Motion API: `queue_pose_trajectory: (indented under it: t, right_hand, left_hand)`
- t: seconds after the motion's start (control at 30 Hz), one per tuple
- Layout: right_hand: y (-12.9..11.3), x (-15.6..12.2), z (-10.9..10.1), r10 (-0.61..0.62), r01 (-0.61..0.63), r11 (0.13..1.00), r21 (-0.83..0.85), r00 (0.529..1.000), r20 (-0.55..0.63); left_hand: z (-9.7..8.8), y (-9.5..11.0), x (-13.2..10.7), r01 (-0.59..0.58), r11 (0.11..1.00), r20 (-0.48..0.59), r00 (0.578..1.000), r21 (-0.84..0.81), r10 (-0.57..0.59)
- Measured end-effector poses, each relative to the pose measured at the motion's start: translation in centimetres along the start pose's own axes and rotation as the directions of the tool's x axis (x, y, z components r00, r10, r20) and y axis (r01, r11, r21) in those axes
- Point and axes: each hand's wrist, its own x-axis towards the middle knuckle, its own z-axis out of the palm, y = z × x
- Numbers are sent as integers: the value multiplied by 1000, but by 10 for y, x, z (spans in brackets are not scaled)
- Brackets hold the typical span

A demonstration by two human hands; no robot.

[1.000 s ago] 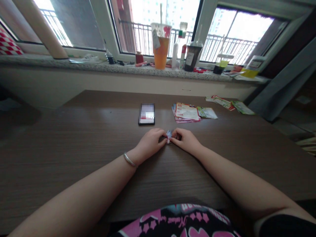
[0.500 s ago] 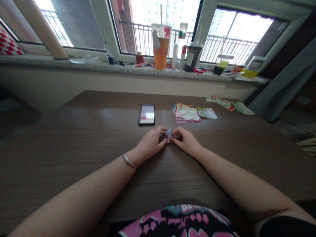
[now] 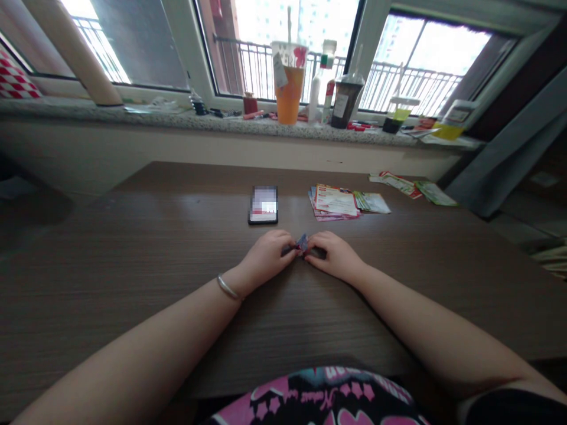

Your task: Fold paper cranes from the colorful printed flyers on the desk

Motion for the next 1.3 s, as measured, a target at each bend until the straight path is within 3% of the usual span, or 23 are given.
queue_pose_trajectory:
  t: [0.53, 1.0, 1.17, 1.3]
  right_hand:
    - [-11, 0, -2, -43, 51, 968, -245, 998, 38]
    - [-12, 0, -4, -147, 164, 929, -332, 986, 74]
    - [-9, 1, -2, -159, 165, 941, -296, 986, 44]
    - [-9, 2, -2, -80, 84, 977, -197, 996, 29]
  left_hand:
    - [-4, 12, -2, -47, 992, 41, 998, 116, 42]
    - [-5, 14, -3, -68, 986, 45, 997, 149, 62]
    - [-4, 15, -3, -67, 989, 41, 997, 129, 62]
    - [1, 12, -2, -2, 993, 9, 1000, 120, 0]
